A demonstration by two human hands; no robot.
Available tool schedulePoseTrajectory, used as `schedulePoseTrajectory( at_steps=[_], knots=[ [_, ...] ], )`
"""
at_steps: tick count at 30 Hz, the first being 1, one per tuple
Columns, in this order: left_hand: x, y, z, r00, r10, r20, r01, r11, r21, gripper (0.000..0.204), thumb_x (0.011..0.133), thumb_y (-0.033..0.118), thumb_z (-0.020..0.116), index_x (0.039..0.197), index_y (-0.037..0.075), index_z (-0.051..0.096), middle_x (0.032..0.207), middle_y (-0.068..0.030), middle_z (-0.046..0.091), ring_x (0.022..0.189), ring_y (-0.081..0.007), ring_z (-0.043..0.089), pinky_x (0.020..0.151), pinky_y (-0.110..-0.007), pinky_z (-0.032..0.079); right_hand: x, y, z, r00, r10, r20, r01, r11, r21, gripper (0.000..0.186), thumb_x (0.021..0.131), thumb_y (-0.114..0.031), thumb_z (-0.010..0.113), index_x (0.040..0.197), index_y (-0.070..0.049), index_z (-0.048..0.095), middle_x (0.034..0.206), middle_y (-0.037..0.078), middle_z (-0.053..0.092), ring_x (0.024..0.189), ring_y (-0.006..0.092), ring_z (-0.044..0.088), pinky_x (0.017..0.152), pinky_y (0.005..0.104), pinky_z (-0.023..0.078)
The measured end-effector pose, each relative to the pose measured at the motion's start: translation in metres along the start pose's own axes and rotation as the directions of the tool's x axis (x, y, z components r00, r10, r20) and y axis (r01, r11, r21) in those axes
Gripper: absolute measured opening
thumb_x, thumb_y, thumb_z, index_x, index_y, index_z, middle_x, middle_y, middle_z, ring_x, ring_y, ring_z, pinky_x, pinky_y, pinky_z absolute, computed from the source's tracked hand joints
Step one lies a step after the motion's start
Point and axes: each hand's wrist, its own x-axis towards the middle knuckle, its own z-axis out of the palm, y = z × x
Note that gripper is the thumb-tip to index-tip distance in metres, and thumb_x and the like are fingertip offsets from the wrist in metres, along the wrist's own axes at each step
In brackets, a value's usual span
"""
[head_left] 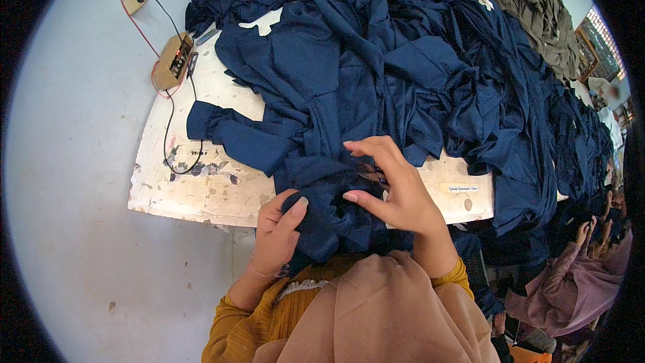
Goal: The person uses a small blade to trim loose threads and tags from several dark blue garments on a work table. They handle each garment one at a time, cutting visible threads and tags, then place the items back on the pile.
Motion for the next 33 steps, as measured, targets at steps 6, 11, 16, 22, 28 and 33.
schedulePoseTrajectory(
  at_steps=[6,11,16,22,28,33],
  knots=[
    [-0.004,0.005,-0.006,0.998,0.056,0.031,-0.063,0.946,0.319,0.016,0.096,0.011,0.063,0.097,-0.004,0.069,0.084,-0.0006,0.067,0.075,-0.0057,0.058,0.067,-0.022,0.047,-0.009,-0.009,0.007,1.0,0.009,-0.023,-0.007,0.997,0.083,0.033,0.079,-0.014,0.079,0.109,-0.006,0.069,0.099,0.011,0.062,0.082,0.0231,0.066,0.07,0.0303,0.054],
    [-0.001,0.006,-0.002,0.961,0.219,0.168,-0.276,0.759,0.59,0.018,0.095,0.01,0.064,0.091,-0.006,0.066,0.074,-0.0028,0.062,0.066,-0.0059,0.051,0.059,-0.024,0.041,-0.018,-0.017,0.031,0.984,-0.087,-0.158,0.103,0.99,0.098,0.024,0.071,-0.001,0.078,0.094,-0.007,0.074,0.076,0.007,0.062,0.065,0.0184,0.063,0.055,0.0293,0.048],
    [-0.002,0.006,-0.003,0.962,0.203,0.184,-0.274,0.711,0.648,0.018,0.095,0.01,0.065,0.087,-0.007,0.065,0.069,-0.0054,0.059,0.064,-0.0068,0.048,0.056,-0.025,0.039,-0.019,-0.018,0.018,0.995,-0.085,-0.057,0.097,0.953,0.287,0.018,0.074,-0.003,0.077,0.091,-0.006,0.071,0.074,0.007,0.062,0.058,0.0198,0.058,0.052,0.0293,0.044],
    [-0.004,0.008,0.001,0.955,0.229,0.189,-0.297,0.708,0.64,0.018,0.094,0.01,0.064,0.086,-0.006,0.065,0.068,-0.007,0.058,0.062,-0.0085,0.049,0.056,-0.026,0.039,-0.013,-0.014,-0.001,0.995,-0.048,0.085,0.047,0.999,0.012,0.02,0.09,-0.022,0.066,0.101,-0.007,0.061,0.083,0.011,0.061,0.064,0.0291,0.06,0.058,0.036,0.045],
    [-0.003,0.009,0.007,0.926,0.294,0.239,-0.376,0.637,0.673,0.018,0.094,0.011,0.065,0.086,-0.006,0.065,0.068,-0.0094,0.058,0.06,-0.0118,0.051,0.056,-0.028,0.041,-0.014,-0.02,0.004,0.976,-0.123,0.178,0.172,0.94,-0.296,0.02,0.092,-0.03,0.062,0.095,-0.011,0.061,0.079,0.007,0.058,0.067,0.0274,0.062,0.058,0.0384,0.047],
    [-0.002,0.012,0.008,0.925,0.285,0.252,-0.378,0.611,0.696,0.018,0.094,0.011,0.064,0.087,-0.006,0.066,0.068,-0.0114,0.06,0.06,-0.0143,0.054,0.056,-0.029,0.042,-0.012,-0.025,0.003,0.973,-0.147,0.179,0.205,0.904,-0.375,0.019,0.09,-0.031,0.063,0.089,-0.012,0.06,0.077,0.003,0.057,0.064,0.0251,0.061,0.057,0.0379,0.046]
  ],
)
